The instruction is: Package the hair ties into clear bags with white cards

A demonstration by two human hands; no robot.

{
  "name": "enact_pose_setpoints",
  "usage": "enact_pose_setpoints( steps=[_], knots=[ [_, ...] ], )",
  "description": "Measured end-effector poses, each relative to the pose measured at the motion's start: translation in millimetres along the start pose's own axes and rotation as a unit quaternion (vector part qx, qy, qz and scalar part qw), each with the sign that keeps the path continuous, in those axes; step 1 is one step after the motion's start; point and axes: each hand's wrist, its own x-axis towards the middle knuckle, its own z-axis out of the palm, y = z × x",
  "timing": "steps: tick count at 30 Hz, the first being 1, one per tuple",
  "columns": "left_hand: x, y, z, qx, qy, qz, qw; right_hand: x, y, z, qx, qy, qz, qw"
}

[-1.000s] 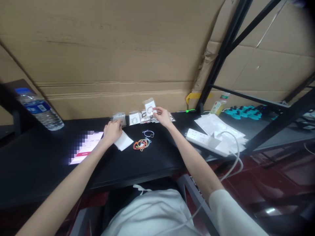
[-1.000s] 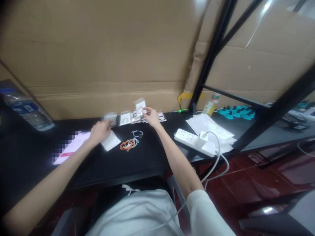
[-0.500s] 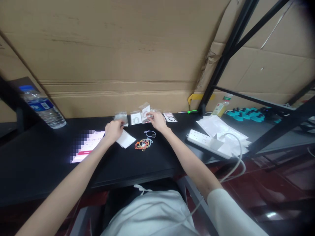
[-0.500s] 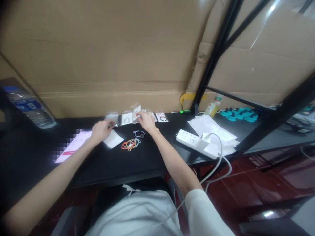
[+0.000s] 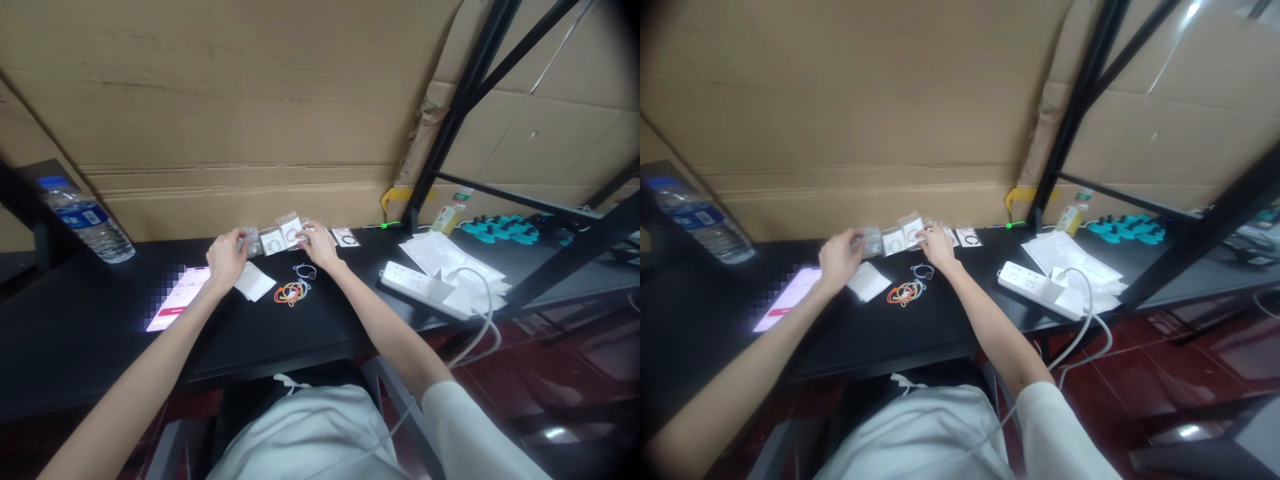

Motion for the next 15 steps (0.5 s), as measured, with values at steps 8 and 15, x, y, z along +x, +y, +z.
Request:
enact_pose_setpoints(
  steps=[8,15],
  knots=[
    [2,-1,-5.1,-0.047,0.062,-0.020,0.997,-3,-16,-4,-0.043,-0.010,-0.074,0.996],
    [3,1,-9.9,-0.065,0.083,-0.030,0.994,9,-38,10,-0.112,-0.076,-0.201,0.970]
  ],
)
